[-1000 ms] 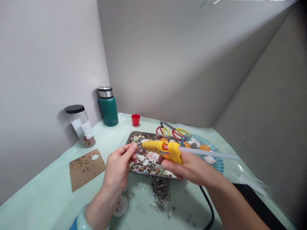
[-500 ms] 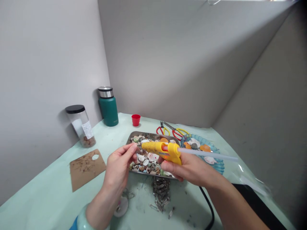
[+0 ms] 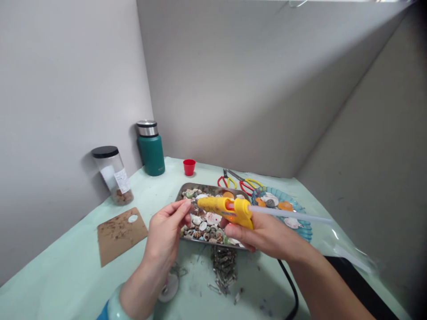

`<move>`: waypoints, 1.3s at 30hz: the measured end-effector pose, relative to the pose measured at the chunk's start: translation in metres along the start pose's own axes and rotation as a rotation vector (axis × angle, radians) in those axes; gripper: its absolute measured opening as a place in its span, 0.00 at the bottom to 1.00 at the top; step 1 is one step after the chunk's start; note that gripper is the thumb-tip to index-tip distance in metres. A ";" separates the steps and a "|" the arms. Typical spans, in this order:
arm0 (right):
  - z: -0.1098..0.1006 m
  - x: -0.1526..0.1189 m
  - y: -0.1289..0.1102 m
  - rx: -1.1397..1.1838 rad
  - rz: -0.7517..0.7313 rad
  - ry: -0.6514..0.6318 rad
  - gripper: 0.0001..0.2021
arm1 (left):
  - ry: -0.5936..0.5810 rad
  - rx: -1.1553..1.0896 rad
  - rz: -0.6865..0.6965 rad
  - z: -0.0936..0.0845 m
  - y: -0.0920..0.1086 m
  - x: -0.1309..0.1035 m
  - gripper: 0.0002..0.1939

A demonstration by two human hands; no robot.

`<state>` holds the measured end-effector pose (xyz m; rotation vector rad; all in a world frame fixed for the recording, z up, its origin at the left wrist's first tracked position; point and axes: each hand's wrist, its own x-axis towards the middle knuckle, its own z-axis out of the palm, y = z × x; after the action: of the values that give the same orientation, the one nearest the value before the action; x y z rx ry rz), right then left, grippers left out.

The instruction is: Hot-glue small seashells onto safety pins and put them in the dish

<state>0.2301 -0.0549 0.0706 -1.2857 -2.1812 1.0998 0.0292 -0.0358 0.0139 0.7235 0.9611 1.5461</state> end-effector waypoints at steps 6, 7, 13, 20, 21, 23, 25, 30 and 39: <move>0.003 0.001 -0.003 -0.031 -0.026 0.021 0.20 | -0.001 0.005 -0.005 0.000 0.000 0.000 0.12; 0.003 0.001 -0.003 -0.034 -0.021 0.020 0.20 | -0.004 0.005 -0.005 0.000 0.000 -0.001 0.12; -0.008 -0.004 -0.001 -0.054 -0.027 0.007 0.20 | 0.008 0.003 0.005 0.000 0.002 0.000 0.12; -0.004 0.014 0.023 -0.733 0.112 0.252 0.14 | 0.010 -0.025 0.032 -0.002 0.002 0.001 0.11; 0.001 0.018 0.030 -0.825 0.151 0.253 0.14 | 0.005 -0.033 0.028 -0.002 0.002 0.002 0.10; 0.007 0.026 0.042 -0.909 0.201 0.211 0.14 | -0.003 -0.049 0.019 -0.003 0.001 0.002 0.10; 0.011 0.028 0.048 -0.904 0.182 0.154 0.15 | -0.008 -0.058 0.014 -0.003 0.001 0.002 0.10; 0.017 0.022 0.026 -0.609 -0.060 0.337 0.11 | -0.049 -0.079 -0.025 0.000 0.004 -0.004 0.10; 0.064 0.042 0.011 0.200 -0.098 0.328 0.05 | -0.146 -0.110 -0.099 0.001 0.001 -0.009 0.07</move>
<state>0.1733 -0.0438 0.0190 -1.1645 -1.8238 0.9635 0.0315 -0.0445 0.0161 0.6904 0.7867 1.4274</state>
